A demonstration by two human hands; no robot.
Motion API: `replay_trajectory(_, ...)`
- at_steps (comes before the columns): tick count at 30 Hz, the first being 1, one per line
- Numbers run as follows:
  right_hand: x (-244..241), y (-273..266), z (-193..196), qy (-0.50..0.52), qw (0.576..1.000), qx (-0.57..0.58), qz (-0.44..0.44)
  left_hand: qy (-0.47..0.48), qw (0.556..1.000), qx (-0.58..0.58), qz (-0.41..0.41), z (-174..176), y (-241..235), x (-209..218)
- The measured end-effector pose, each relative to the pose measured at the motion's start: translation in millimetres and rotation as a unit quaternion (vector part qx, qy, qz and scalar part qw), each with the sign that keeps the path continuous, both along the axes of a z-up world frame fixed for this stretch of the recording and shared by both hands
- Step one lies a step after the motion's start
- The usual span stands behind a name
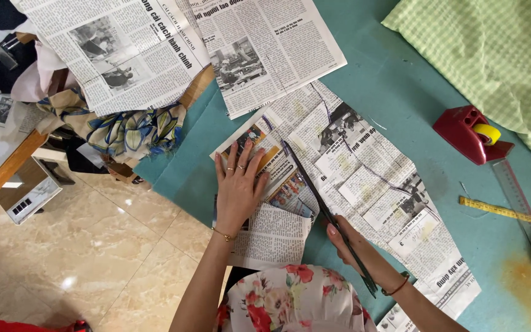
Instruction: The person marks a newspaper with a pen and ruler, then uses tape to secure the paper to the table. They proceed to cut the newspaper along the marked lines using scissors, separating the sheet into smaller pieces.
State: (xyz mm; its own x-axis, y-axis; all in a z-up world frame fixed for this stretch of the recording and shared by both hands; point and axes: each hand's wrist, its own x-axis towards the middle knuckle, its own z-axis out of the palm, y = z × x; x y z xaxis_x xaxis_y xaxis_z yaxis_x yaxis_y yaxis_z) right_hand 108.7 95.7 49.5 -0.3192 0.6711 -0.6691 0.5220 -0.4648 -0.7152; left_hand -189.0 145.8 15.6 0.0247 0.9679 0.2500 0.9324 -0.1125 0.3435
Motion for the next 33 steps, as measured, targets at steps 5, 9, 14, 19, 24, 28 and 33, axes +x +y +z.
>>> replay_trajectory(5,8.1,-1.2,-13.4,0.025,1.0,-0.008,-0.007,-0.019,1.0,-0.006,0.018,7.1,6.1,3.3)
replay_trajectory(9,15.0,-11.2,-25.6,0.057,0.998,0.006,-0.018,-0.022,0.997,0.071,0.015,-1.7,26.8,5.8)
replay_trajectory(14,23.3,-26.0,-23.0,-0.011,0.999,-0.039,-0.028,0.016,0.997,0.068,0.02,-17.1,41.9,8.5)
replay_trajectory(19,19.6,-19.3,-13.2,-0.038,0.998,-0.046,-0.012,0.021,0.998,0.059,0.025,-18.6,39.1,9.8)
replay_trajectory(24,5.9,2.9,9.8,-0.048,0.998,-0.042,0.027,0.026,0.999,0.031,0.023,-10.3,37.8,9.9)
replay_trajectory(28,4.7,6.6,8.4,-0.044,0.998,-0.047,0.025,0.025,0.999,0.016,0.027,-6.2,37.6,10.1)
replay_trajectory(33,1.5,5.4,7.0,0.062,0.995,-0.072,-0.015,0.031,0.999,0.024,0.026,-12.7,38.4,9.0)
